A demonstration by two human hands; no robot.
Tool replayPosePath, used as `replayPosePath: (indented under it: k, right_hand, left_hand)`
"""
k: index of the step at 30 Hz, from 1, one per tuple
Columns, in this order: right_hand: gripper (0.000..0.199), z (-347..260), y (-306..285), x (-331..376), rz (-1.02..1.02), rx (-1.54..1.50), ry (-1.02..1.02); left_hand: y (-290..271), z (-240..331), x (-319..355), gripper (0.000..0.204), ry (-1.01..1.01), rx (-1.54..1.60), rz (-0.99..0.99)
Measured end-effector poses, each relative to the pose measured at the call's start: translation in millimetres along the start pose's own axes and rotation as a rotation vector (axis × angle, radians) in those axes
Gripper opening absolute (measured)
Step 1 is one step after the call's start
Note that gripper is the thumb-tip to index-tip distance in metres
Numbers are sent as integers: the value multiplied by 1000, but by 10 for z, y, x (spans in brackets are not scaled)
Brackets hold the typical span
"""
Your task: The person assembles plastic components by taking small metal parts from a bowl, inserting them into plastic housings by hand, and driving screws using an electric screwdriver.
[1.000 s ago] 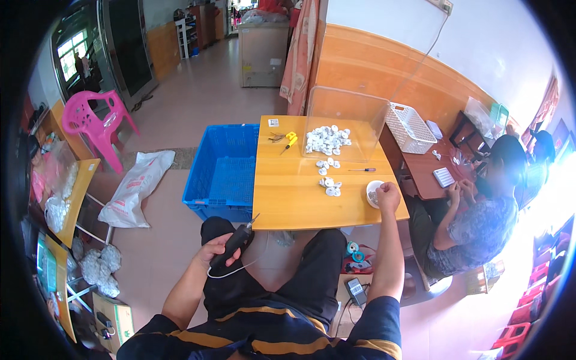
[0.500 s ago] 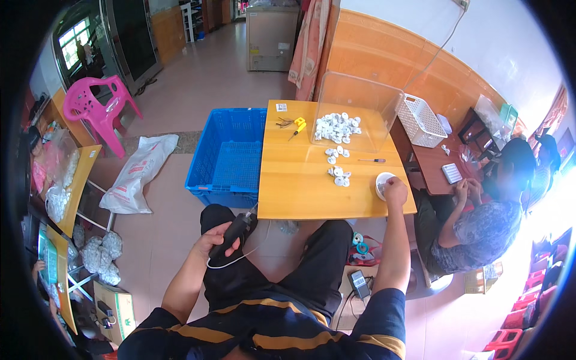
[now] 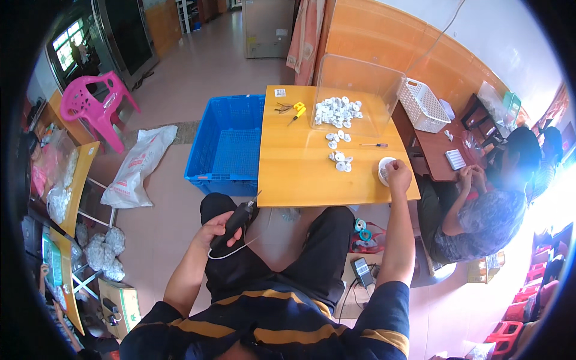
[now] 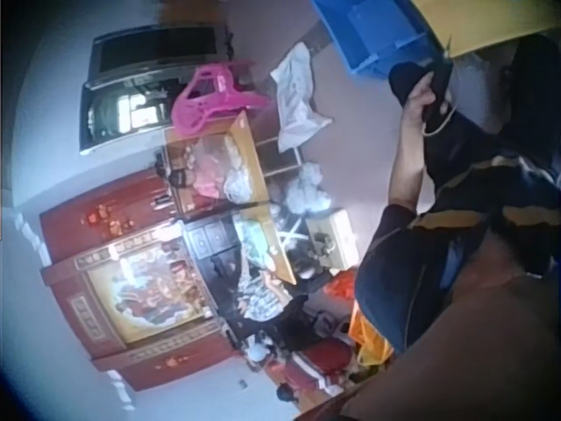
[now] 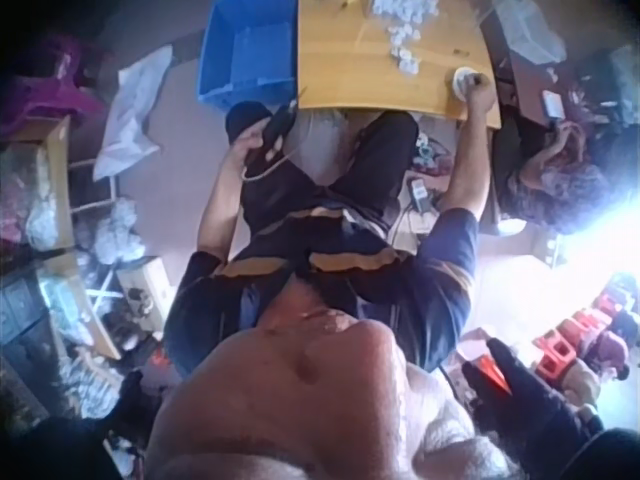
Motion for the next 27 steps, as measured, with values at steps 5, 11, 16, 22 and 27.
replayPosePath:
  k: [5, 11, 16, 22, 27]
  right_hand:
    - [15, -272, 28, -1, 62, -199, -135]
    - [16, -721, 297, 360, -108, -567, -234]
    - [19, -1332, 636, 970, -331, -731, -274]
    - [12, -1576, 939, 1626, -554, -1103, -140]
    - [12, -1838, 1006, 1947, -700, -1337, -52]
  left_hand:
    - [-28, -2, -10, 68, -7, -35, 23]
    - [-51, -46, -124, 63, -13, 40, -16]
    - [-27, -67, -104, 56, -15, 50, 23]
    - [4, -70, -125, 58, -33, -8, 22]
    - [-3, -91, -149, 58, -83, -27, 17]
Point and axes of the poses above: each hand's wrist, its own x-axis away from the middle knuckle, its own y-axis out of the palm, z = x × y, the point moved 2 cm from there along -x, towards the middle knuckle, and after that the axes turned 11 degrees about -z, right-handed, at the moved point
